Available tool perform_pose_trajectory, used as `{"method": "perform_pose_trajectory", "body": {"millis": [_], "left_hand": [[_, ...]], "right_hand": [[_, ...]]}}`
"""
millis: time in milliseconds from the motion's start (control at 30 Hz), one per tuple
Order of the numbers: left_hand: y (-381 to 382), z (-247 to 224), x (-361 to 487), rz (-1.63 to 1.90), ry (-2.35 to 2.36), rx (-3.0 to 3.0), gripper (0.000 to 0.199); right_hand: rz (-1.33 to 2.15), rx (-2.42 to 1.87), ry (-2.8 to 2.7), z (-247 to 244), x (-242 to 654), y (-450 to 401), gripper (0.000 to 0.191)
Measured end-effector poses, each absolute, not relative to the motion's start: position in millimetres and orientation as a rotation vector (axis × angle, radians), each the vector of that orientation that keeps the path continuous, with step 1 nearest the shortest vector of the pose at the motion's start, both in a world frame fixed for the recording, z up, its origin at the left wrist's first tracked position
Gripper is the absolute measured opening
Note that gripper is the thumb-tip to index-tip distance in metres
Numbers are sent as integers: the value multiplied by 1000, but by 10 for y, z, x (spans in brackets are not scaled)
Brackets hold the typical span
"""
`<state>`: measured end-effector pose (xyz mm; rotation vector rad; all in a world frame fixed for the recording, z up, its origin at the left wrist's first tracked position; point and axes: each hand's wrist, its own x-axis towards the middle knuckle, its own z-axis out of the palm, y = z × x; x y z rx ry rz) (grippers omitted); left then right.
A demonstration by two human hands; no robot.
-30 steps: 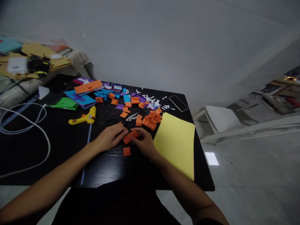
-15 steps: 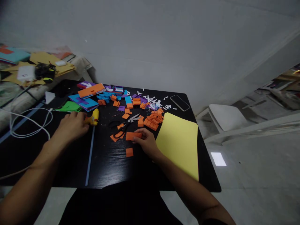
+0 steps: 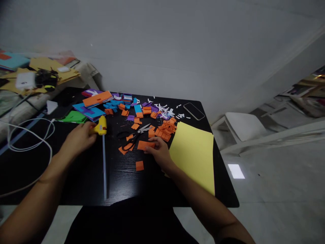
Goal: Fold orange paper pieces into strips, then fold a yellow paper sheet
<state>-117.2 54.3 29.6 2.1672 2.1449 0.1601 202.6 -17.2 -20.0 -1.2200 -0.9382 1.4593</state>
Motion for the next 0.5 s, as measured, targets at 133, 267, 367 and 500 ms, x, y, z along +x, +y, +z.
{"method": "perform_pose_trajectory", "body": {"millis": [133,267,367,500], "left_hand": [[481,426,-1016,468,1928,2229,39],[440,517,-765,461,1612,2168,36],[446,494,-652,472,1513,2207,41],[487,379,-688,471,1347,2235,38]], "right_hand": [[1440,-1221,-940,-210,2037,-143,41],[1414,-1231,-964,-220,2047,-125,38],[1388,-1245,-977,-226,2050,-128,38],[1364,-1271,-995,-235,2055,-127,38]]}}
